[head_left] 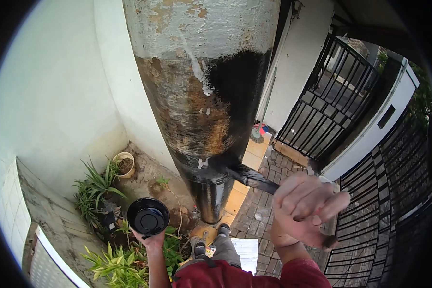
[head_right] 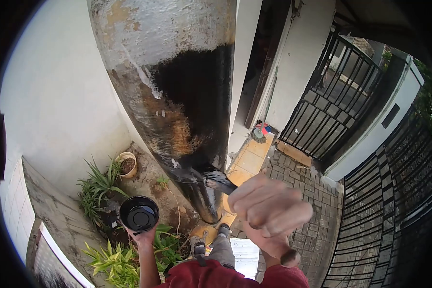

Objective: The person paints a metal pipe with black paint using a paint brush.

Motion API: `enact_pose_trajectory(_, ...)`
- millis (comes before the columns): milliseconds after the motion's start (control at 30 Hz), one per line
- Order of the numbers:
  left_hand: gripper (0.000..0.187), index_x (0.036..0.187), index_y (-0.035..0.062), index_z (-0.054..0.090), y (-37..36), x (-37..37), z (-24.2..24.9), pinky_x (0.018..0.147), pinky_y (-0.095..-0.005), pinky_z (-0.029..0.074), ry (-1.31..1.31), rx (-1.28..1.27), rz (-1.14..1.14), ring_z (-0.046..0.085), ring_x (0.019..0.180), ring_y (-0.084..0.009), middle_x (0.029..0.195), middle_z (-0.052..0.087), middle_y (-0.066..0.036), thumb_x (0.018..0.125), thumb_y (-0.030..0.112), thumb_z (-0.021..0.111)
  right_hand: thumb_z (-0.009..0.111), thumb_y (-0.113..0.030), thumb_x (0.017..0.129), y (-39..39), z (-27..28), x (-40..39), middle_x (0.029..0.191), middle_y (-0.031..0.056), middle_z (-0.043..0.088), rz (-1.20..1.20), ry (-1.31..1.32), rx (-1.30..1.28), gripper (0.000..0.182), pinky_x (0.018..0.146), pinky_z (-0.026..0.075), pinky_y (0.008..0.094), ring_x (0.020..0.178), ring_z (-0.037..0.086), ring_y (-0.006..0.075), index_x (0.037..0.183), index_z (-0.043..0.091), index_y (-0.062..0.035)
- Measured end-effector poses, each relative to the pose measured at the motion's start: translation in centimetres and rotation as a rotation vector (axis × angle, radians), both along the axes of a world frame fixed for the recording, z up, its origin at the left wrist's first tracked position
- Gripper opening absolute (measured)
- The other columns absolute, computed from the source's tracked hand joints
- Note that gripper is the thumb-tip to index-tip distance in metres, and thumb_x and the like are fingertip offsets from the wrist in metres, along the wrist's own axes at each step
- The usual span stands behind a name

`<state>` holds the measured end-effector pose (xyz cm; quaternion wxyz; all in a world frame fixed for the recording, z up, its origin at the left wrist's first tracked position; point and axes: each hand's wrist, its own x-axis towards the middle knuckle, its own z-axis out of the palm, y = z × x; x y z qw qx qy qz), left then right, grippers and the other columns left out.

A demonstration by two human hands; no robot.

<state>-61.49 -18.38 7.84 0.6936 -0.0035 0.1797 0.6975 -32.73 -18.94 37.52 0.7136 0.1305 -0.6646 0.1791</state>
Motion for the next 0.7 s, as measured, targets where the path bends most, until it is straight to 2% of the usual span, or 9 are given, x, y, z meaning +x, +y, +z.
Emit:
enact_pose_trajectory(133, 0.057, 0.121, 0.0185, 0.059, -0.5, -0.3, -1.2, 0.096, -0.0494, 0.043, -0.012, -0.022, 0.046, 0.054, 0.112, -0.0280, 0.122, 0.059, -0.005, 0.087, 0.061, 0.041, 0.070, -0.047, 0.080, 0.4, 0.3, -0.1, 0.040, -0.0011, 0.030, -0.186, -0.083, -0.027, 0.050, 0.028, 0.029, 0.0234, 0.028, 0.025, 0.0093, 0.080, 0.038, -0.0094)
enact_pose_trajectory(200, 0.057, 0.120, 0.0186, 0.059, -1.0, -0.3, -1.7, 0.096, -0.0482, 0.044, -0.016, -0.027, 0.055, 0.054, 0.112, -0.0274, 0.121, 0.059, -0.005, 0.087, 0.061, 0.041, 0.070, -0.047, 0.079, -0.7, 0.3, -0.1, 0.041, -0.0011, 0.029, -0.108, -0.123, -0.064, 0.050, 0.028, 0.028, 0.0233, 0.028, 0.024, 0.0095, 0.080, 0.037, -0.0094)
enact_pose_trajectory(267, 0.057, 0.120, 0.0189, 0.059, -1.4, -0.4, -2.8, 0.096, -0.0478, 0.044, -0.015, -0.038, 0.055, 0.054, 0.112, -0.0271, 0.122, 0.058, -0.005, 0.086, 0.062, 0.042, 0.065, -0.060, 0.081, -2.6, 1.0, -0.2, 0.042, -0.0015, 0.024, -0.094, -0.055, -0.325, 0.059, 0.034, 0.025, 0.0302, 0.032, 0.023, 0.0141, 0.067, 0.040, -0.0089)
enact_pose_trajectory(333, 0.057, 0.119, 0.0192, 0.059, -1.2, -0.8, -4.1, 0.096, -0.0474, 0.044, -0.012, -0.040, 0.059, 0.053, 0.113, -0.0268, 0.122, 0.058, -0.005, 0.086, 0.062, 0.042, 0.064, -0.059, 0.083, -1.4, 0.0, -1.1, 0.041, -0.0007, 0.029, -0.062, 0.027, -0.174, 0.057, 0.034, 0.028, 0.0311, 0.033, 0.027, 0.0142, 0.070, 0.043, -0.0074)
enact_pose_trajectory(400, 0.066, 0.128, 0.0243, 0.053, -1.4, -1.2, -5.5, 0.099, -0.0578, 0.034, 0.020, -0.042, 0.046, 0.045, 0.122, -0.0315, 0.134, 0.050, -0.005, 0.081, 0.069, 0.039, 0.063, -0.059, 0.083, 0.8, -1.5, -3.1, 0.040, -0.0017, 0.029, -0.347, -0.062, -0.435, 0.055, 0.033, 0.031, 0.0302, 0.031, 0.028, 0.0139, 0.077, 0.045, -0.0069)
enact_pose_trajectory(533, 0.067, 0.129, 0.0253, 0.052, -0.9, -1.2, -4.9, 0.099, -0.0586, 0.034, -0.020, -0.004, 0.051, 0.045, 0.123, -0.0314, 0.134, 0.050, -0.004, 0.082, 0.071, 0.038, 0.062, -0.052, 0.086, 0.7, -2.5, -3.8, 0.046, -0.0005, 0.035, -0.396, -0.272, -0.203, 0.050, 0.039, 0.038, 0.0286, 0.037, 0.036, 0.0152, 0.081, 0.047, -0.0052)
enact_pose_trajectory(600, 0.067, 0.128, 0.0241, 0.053, -1.3, -1.3, -4.7, 0.098, -0.0583, 0.035, -0.024, 0.005, 0.061, 0.045, 0.122, -0.0311, 0.133, 0.050, -0.005, 0.082, 0.071, 0.038, 0.065, -0.043, 0.083, -1.1, -2.2, -2.3, 0.058, 0.0041, 0.048, -0.118, -0.091, -0.004, 0.043, 0.050, 0.045, 0.0295, 0.050, 0.050, 0.0182, 0.080, 0.053, -0.0020)
enact_pose_trajectory(667, 0.066, 0.128, 0.0227, 0.053, -1.1, -1.8, -5.6, 0.097, -0.0578, 0.037, -0.046, 0.023, 0.081, 0.046, 0.122, -0.0310, 0.132, 0.051, -0.005, 0.083, 0.069, 0.039, 0.064, -0.042, 0.082, 0.6, -1.5, -3.5, 0.058, 0.0036, 0.050, -0.082, -0.075, -0.113, 0.041, 0.051, 0.046, 0.0289, 0.051, 0.053, 0.0191, 0.076, 0.054, -0.0027)
enact_pose_trajectory(700, 0.066, 0.127, 0.0222, 0.054, -1.0, -2.3, -5.6, 0.097, -0.0573, 0.038, -0.034, 0.024, 0.102, 0.046, 0.121, -0.0310, 0.132, 0.051, -0.006, 0.083, 0.068, 0.040, 0.064, -0.043, 0.082, 1.1, -1.9, -4.7, 0.053, 0.0015, 0.045, -0.303, -0.152, -0.152, 0.042, 0.046, 0.043, 0.0291, 0.045, 0.047, 0.0176, 0.074, 0.051, -0.0044)
